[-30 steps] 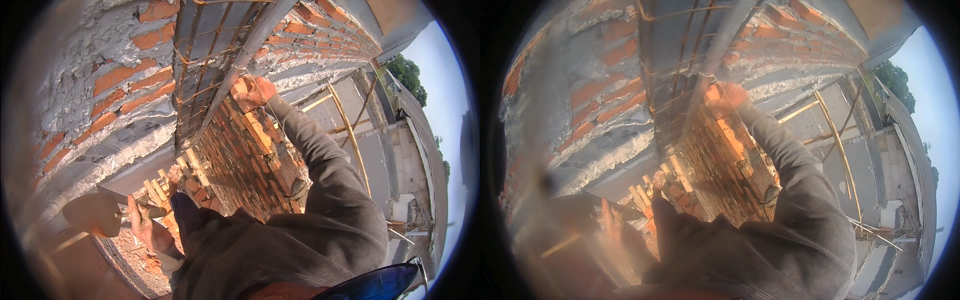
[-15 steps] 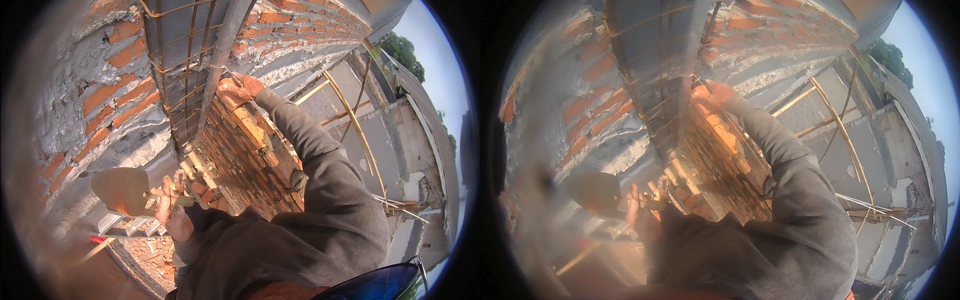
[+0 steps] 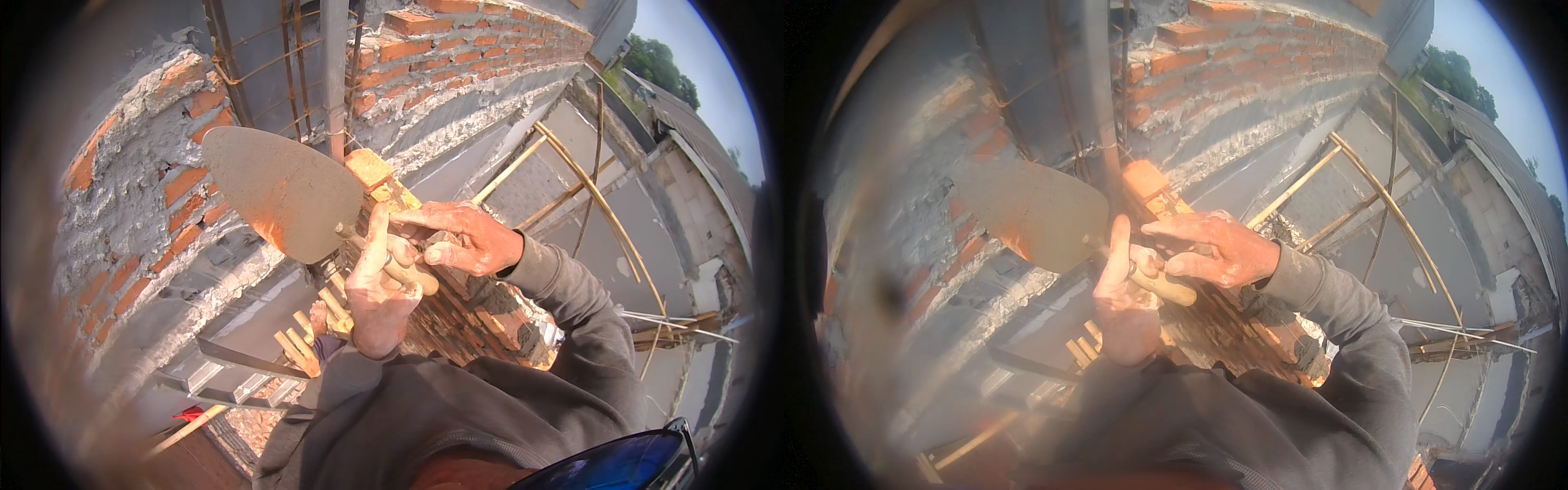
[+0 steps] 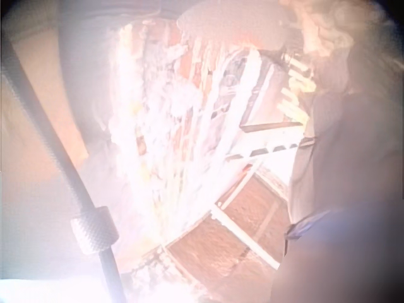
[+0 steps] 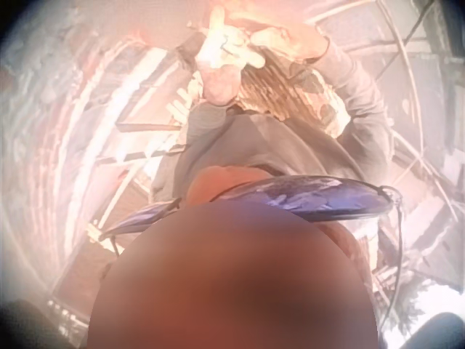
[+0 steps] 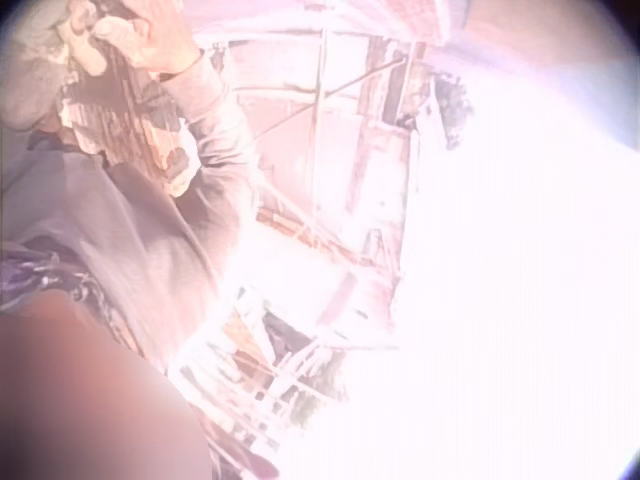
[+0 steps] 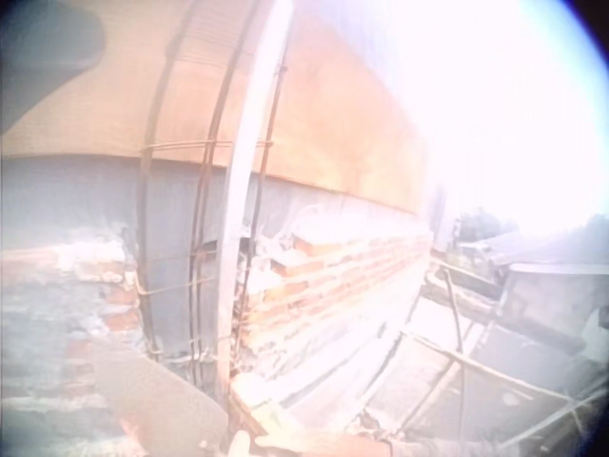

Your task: The person scoops mortar from a pan with a trowel, spreads it on a brick, and places the brick onto a partially built wall. The person repeats this process, tapping bricks into alignment and scraping excess mortar.

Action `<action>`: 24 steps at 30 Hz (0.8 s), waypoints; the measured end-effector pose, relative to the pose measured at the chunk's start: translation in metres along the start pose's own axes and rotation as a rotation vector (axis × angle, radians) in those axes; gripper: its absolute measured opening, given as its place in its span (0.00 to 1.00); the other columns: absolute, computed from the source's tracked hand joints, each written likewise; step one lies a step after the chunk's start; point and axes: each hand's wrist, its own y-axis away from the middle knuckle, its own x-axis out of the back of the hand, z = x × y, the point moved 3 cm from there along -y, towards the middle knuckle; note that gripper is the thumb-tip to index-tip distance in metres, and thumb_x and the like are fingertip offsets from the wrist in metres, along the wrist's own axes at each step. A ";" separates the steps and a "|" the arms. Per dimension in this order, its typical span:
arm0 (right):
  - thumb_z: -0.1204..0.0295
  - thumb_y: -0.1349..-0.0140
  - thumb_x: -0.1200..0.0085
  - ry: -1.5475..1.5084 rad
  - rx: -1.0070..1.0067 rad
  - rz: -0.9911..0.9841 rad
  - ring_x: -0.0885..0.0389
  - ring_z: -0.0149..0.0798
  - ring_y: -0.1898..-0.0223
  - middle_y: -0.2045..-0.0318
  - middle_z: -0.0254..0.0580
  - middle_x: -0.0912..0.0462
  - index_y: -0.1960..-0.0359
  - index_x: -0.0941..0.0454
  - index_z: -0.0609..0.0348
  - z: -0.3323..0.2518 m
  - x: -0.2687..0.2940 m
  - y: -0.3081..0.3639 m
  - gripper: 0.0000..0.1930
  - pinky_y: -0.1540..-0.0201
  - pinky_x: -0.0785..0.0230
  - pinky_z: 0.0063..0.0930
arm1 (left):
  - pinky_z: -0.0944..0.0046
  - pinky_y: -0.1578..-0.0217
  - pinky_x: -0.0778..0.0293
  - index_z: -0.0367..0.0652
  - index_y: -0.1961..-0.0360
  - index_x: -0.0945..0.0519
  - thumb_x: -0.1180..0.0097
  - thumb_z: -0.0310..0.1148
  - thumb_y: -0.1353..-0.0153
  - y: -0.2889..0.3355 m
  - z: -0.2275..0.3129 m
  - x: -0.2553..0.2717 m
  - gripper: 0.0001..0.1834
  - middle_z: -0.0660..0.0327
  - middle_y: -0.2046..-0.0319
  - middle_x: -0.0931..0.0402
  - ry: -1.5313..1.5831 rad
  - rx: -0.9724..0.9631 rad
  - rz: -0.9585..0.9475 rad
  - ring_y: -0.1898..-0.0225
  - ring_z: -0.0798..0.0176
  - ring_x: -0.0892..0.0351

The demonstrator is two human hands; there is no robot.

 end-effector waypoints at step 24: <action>0.56 0.46 0.27 -0.156 -0.355 -0.078 0.20 0.46 0.51 0.52 0.49 0.20 0.33 0.40 0.60 0.283 -0.046 -0.147 0.44 0.45 0.28 0.39 | 0.67 0.52 0.27 0.25 0.29 0.33 0.45 0.29 0.40 0.131 0.053 0.191 0.37 0.53 0.46 0.23 -0.810 0.156 0.870 0.56 0.68 0.22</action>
